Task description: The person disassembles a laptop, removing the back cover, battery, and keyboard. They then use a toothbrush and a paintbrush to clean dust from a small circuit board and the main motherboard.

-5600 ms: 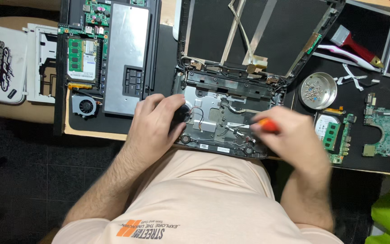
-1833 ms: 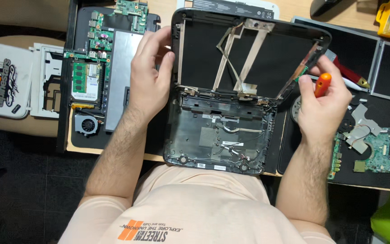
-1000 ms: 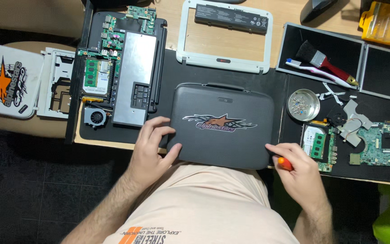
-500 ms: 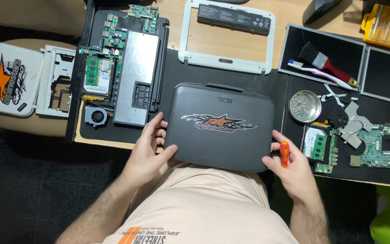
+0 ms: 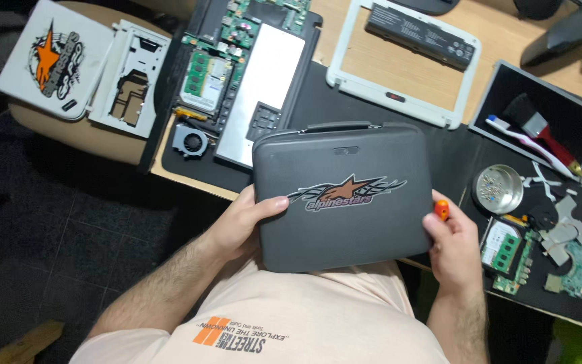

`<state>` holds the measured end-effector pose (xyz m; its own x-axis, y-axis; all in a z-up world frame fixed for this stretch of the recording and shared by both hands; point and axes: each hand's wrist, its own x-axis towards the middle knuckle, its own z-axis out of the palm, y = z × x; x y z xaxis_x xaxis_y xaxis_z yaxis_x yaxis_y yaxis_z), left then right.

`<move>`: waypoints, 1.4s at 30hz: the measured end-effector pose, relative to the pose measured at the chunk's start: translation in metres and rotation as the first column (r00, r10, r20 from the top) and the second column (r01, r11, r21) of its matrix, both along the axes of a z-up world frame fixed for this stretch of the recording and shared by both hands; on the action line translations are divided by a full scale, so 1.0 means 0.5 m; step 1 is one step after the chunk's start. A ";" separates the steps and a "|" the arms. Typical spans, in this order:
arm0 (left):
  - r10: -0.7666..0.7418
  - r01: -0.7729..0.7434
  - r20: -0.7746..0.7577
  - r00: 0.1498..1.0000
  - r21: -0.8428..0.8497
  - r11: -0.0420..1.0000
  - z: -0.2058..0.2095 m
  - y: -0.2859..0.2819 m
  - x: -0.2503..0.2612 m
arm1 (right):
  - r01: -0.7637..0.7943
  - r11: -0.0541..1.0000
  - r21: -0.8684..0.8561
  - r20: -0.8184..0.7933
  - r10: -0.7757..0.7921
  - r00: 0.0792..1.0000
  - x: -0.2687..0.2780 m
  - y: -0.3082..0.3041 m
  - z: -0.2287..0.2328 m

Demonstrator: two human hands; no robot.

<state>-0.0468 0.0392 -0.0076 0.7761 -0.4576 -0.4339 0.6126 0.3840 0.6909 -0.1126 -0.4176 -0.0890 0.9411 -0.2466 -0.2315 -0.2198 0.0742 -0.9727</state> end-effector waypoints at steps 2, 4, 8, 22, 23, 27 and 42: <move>0.036 -0.036 0.016 0.999 0.010 0.999 0.007 0.013 -0.001 | -0.023 0.999 -0.034 0.046 0.024 0.999 0.041 0.037 0.054; 0.069 -0.070 0.027 0.997 0.020 0.997 0.009 0.022 -0.008 | -0.042 0.997 -0.069 0.085 0.048 0.995 0.073 0.074 0.115; 0.182 -0.184 0.050 0.982 0.040 0.982 -0.005 0.029 -0.015 | -0.029 0.576 -0.817 0.099 0.190 0.977 0.114 0.137 0.173; 0.156 -0.142 0.084 0.984 -0.150 0.978 -0.077 -0.040 -0.027 | -0.044 0.491 -0.870 -0.087 -0.065 0.994 0.106 0.136 0.123; 0.212 -0.207 0.021 0.977 -0.131 0.969 -0.074 -0.042 -0.028 | 0.124 0.445 -0.887 0.170 0.066 0.983 0.101 0.119 0.106; 0.446 -0.461 -0.175 0.878 -0.059 0.885 -0.063 -0.027 -0.036 | 0.227 0.296 -0.928 0.297 0.220 0.929 0.072 0.031 0.012; 0.569 -0.561 0.034 0.822 -0.125 0.818 0.019 0.072 0.097 | 0.044 0.422 -0.905 0.106 0.125 0.987 0.026 0.109 0.174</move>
<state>0.0017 0.0753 0.0017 0.9375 0.0309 -0.3466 0.2196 0.7201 0.6582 -0.0997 -0.3630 -0.0022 0.9540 -0.1946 0.2280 -0.0602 -0.8695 -0.4903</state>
